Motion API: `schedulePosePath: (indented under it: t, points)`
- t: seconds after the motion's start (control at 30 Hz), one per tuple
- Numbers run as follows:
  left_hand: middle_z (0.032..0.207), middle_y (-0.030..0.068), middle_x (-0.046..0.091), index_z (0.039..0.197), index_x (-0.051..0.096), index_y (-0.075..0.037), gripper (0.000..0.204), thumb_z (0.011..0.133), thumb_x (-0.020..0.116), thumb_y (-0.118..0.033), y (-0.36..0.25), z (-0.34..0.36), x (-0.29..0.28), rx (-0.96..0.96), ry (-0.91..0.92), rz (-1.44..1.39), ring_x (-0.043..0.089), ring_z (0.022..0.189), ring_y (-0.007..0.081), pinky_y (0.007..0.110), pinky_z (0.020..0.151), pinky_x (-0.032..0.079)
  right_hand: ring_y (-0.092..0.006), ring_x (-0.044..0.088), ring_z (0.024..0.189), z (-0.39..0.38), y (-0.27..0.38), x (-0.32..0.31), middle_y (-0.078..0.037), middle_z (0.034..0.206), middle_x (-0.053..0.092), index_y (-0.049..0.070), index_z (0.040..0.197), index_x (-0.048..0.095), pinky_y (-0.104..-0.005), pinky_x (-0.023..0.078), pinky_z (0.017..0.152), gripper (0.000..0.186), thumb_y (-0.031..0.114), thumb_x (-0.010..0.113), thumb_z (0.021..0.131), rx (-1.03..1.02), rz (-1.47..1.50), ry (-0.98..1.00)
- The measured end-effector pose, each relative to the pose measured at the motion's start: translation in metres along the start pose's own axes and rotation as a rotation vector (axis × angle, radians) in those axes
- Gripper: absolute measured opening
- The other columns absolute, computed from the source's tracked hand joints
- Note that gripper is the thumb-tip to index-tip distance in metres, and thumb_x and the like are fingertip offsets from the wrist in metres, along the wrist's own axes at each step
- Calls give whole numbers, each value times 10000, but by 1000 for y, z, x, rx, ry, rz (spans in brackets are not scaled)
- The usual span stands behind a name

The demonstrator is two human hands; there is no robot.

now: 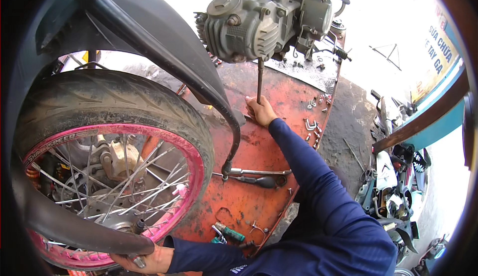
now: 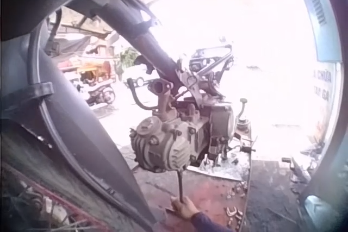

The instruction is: The recorder is working on the front fork and disk brake system of a motorcycle, removing and re-attaching components.

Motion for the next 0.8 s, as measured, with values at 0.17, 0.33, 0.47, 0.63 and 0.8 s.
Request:
schedulePosePath:
  t: [0.17,0.33,0.47,0.63,0.8]
  points:
    - [1131,183,558,1146,554,39,354,864,559,-175,0,2,-4,-58,-55,-115,593,1006,304,419,832,543,-84,346,455,4,-8,-7,30,515,368,99,592,408,-271,296,440,410,255,523,954,58,61,99]
    - [1143,184,566,1121,572,29,322,862,568,-162,-9,-3,6,-92,-136,-144,596,1008,315,434,827,544,-84,355,469,2,-17,-13,31,517,383,99,578,432,-283,304,459,452,342,554,939,-22,-182,42]
    - [1157,182,562,1112,577,27,316,867,574,-172,-22,-3,19,-175,-208,-267,586,1030,315,436,854,528,-85,349,478,6,-17,-7,30,514,383,84,581,426,-291,306,462,486,388,562,934,-56,-259,-96]
    - [1182,180,548,1116,578,23,314,877,578,-181,-17,-6,28,-247,-254,-370,564,1073,310,430,914,495,-85,386,511,10,-24,-20,9,532,426,47,603,472,-296,348,488,472,369,569,934,-74,-278,-154]
    - [1202,177,534,1149,578,13,309,899,560,-167,-28,0,21,44,-100,-179,541,1105,301,418,960,453,-310,670,830,-25,30,-20,-240,851,670,-47,821,649,-396,515,742,445,398,627,816,-150,-1122,-113]
Point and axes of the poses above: each hand's wrist, its own z-axis towards the middle knuckle, its own x-axis out of the palm, y = z × x, the point moved 4 cm from there along z, towards the middle knuckle
